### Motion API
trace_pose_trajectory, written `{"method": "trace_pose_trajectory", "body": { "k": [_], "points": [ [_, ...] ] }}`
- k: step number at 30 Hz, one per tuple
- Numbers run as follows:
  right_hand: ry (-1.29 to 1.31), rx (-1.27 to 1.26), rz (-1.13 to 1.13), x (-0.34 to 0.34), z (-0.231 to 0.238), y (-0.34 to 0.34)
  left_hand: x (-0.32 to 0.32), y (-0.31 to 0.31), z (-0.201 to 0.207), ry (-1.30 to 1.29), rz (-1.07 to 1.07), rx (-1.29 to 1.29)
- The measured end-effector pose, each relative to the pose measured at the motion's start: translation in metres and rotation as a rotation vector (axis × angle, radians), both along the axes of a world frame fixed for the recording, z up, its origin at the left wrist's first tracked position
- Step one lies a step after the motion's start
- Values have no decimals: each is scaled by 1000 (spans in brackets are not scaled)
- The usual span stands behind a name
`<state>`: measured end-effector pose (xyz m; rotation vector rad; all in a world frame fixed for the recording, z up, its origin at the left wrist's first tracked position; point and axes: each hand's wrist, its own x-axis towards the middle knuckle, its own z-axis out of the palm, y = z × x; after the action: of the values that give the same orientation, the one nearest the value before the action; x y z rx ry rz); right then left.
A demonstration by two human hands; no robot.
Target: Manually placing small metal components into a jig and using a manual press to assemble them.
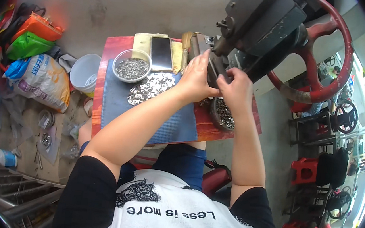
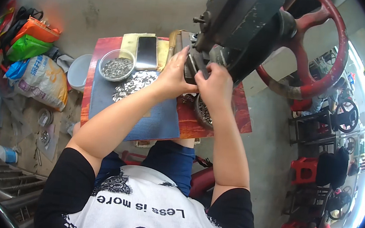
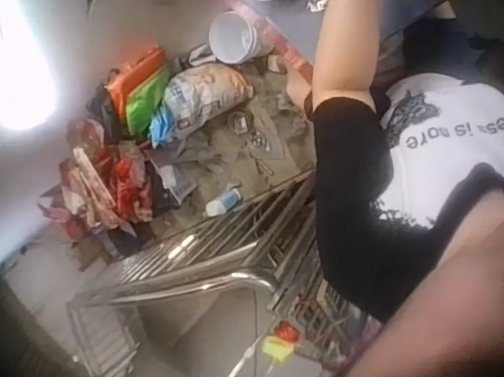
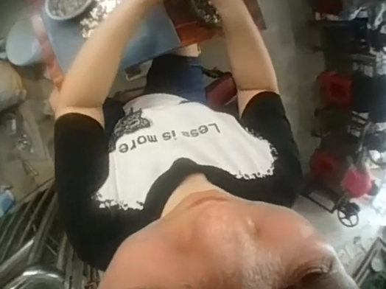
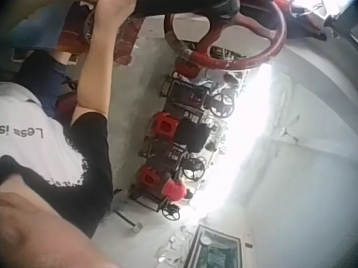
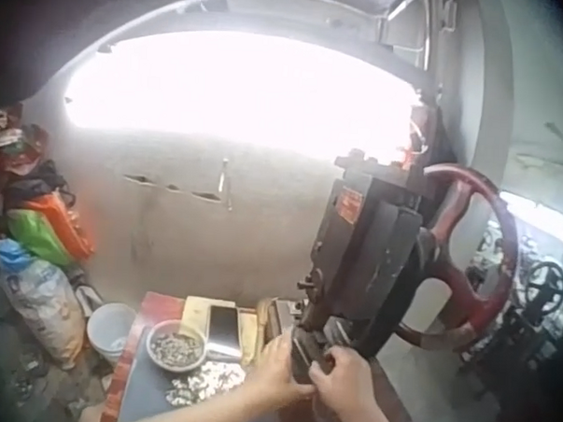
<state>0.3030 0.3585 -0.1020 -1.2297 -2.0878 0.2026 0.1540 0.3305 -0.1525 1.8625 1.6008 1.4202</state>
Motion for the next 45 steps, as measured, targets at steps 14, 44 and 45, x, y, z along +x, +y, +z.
{"method": "trace_pose_trajectory", "body": {
  "k": [14, 44, 45],
  "points": [
    [9, -166, 34, 24, -32, 53, 10, 9, -8, 39, 84, 23],
    [524, 711, -625, 180, 11, 90, 12, 10, -1, 20, 47, -63],
    [494, 672, -579, 184, 12, 91, 9, 11, -3, 52, 67, -58]
  ]
}}
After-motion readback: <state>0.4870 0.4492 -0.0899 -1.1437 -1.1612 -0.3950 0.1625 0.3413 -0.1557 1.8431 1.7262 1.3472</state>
